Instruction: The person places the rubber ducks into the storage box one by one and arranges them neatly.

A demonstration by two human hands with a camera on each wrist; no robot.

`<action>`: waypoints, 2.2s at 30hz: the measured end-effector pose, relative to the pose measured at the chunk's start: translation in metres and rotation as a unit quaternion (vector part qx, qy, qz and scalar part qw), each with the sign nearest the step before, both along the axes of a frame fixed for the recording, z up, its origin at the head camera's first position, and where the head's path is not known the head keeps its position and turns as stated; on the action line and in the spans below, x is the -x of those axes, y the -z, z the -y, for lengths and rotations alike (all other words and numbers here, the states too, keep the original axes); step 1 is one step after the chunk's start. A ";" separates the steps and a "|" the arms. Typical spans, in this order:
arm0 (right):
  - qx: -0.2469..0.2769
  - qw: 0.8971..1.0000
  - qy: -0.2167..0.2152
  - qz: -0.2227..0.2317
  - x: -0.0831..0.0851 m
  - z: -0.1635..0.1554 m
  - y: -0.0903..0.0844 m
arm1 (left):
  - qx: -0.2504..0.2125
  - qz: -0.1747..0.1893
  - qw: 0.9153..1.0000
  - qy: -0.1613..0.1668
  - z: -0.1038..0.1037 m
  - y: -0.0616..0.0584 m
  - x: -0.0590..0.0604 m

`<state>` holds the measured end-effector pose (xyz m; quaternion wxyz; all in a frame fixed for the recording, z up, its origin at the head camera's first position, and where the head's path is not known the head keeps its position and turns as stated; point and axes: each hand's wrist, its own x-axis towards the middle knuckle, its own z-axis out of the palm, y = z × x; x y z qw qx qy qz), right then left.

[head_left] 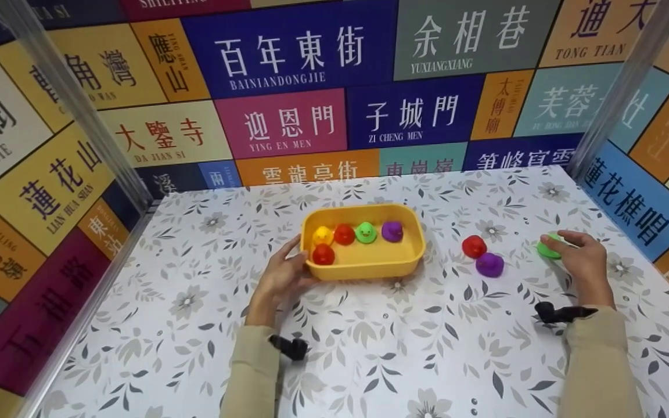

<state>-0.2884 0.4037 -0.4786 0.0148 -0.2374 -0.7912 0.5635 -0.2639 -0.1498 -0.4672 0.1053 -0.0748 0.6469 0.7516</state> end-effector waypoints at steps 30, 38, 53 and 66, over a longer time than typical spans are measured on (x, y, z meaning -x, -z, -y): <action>-0.071 0.997 0.023 0.023 0.006 0.008 -0.004 | 0.010 -0.003 1.000 0.004 0.001 -0.003 -0.001; -0.059 0.998 -0.003 0.007 0.007 0.016 -0.024 | 0.014 0.011 1.000 -0.001 0.001 -0.001 0.000; -0.064 0.995 -0.064 -0.048 0.005 0.038 -0.063 | 0.019 0.025 1.000 -0.004 0.000 -0.002 0.001; -0.063 0.987 -0.101 -0.104 0.010 0.080 -0.083 | 0.005 0.021 1.000 -0.002 0.000 -0.001 0.000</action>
